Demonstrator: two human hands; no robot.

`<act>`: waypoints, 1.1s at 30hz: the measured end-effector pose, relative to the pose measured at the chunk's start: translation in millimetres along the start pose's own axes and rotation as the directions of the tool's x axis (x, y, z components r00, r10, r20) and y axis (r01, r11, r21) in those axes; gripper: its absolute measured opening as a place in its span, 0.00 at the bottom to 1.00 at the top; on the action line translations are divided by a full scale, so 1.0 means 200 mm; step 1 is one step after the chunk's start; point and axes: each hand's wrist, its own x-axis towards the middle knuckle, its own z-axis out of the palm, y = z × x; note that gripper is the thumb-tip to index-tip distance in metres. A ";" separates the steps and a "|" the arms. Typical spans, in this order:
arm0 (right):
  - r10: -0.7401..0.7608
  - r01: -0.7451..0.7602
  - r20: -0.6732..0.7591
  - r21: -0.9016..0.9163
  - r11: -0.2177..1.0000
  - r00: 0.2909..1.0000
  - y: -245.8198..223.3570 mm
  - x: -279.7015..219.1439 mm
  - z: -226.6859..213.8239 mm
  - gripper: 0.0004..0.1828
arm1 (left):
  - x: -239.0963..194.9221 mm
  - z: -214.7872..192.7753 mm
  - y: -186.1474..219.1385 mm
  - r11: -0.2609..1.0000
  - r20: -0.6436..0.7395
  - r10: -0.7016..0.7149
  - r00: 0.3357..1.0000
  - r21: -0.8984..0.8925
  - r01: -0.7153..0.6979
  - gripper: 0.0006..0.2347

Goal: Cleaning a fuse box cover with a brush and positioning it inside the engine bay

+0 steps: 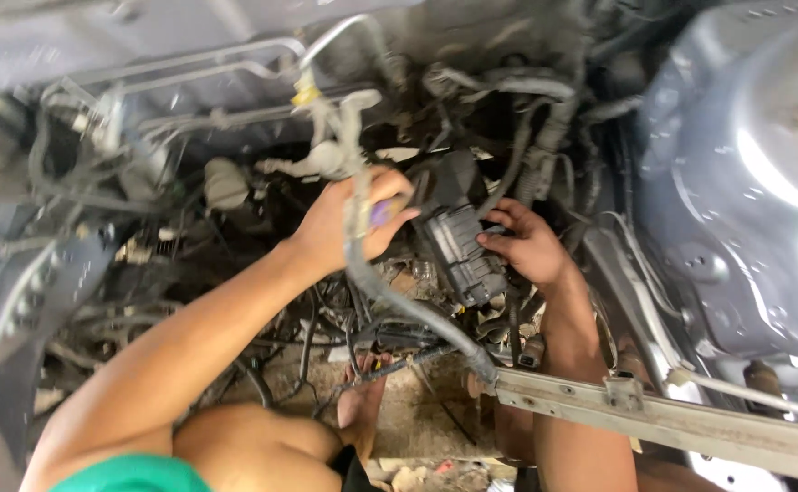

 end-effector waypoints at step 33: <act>-0.027 0.027 -0.003 0.000 1.000 1.000 0.04 0.01 -0.05 0.38 | 0.11 0.04 -0.21 0.773 0.198 -0.486 0.851 -0.357 0.525 0.17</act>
